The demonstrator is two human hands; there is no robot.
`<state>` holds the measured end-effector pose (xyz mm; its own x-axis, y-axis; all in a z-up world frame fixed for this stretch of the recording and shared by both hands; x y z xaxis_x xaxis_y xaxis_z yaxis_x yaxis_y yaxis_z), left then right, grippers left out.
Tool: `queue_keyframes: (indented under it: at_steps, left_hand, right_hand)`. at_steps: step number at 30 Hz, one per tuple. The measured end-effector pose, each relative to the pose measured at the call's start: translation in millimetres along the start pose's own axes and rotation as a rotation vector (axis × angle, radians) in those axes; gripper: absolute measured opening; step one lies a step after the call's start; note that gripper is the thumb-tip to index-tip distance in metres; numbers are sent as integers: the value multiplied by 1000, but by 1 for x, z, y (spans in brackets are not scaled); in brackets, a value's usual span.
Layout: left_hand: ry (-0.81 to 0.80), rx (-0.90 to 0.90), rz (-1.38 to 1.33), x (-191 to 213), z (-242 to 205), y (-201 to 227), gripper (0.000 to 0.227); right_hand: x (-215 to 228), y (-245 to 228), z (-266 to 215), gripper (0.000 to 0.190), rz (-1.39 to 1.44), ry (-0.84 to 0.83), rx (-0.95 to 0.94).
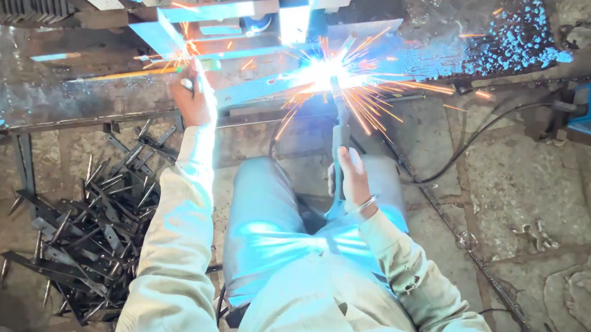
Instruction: Welding metal bars together on a metal workbench in a workshop.
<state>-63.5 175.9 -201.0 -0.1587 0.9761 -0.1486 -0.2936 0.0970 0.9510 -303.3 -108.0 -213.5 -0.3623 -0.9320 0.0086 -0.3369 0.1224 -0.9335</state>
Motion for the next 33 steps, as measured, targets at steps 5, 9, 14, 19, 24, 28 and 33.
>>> queue_keyframes:
  at_steps: [5,9,14,19,24,28,33]
  left_hand:
    - [-3,134,-76,-3,-2,18,38]
    - [-6,17,-12,6,1,-12,39]
    - [45,223,-126,0,1,2,37]
    - [23,126,-170,2,0,-11,35]
    - [35,96,-105,4,2,-18,41]
    - [70,145,-146,4,2,-23,43]
    - [45,169,-192,0,1,-10,42]
  right_hand:
    - [-11,-27,-9,39,51,-58,-156]
    - [-9,-18,-5,39,51,-36,-164]
    - [-10,-18,-5,38,55,-39,-170]
    - [-10,-31,-13,38,50,-53,-139]
    - [15,52,19,41,-15,-43,71]
    - [0,-1,0,42,14,-83,-20]
    - [-4,-11,-4,41,73,-90,-133]
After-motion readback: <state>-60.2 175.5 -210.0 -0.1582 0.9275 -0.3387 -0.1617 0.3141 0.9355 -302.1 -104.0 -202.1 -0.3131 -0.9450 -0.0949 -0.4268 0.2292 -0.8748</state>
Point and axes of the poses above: each hand's wrist, its own z-axis towards the middle knuckle, its own x-axis out of the back of the hand, y = z × x, the point moved 1 cm from there along z, towards the middle knuckle, and after that the axes turned 10 degrees about -z, right-handed, at the moved point
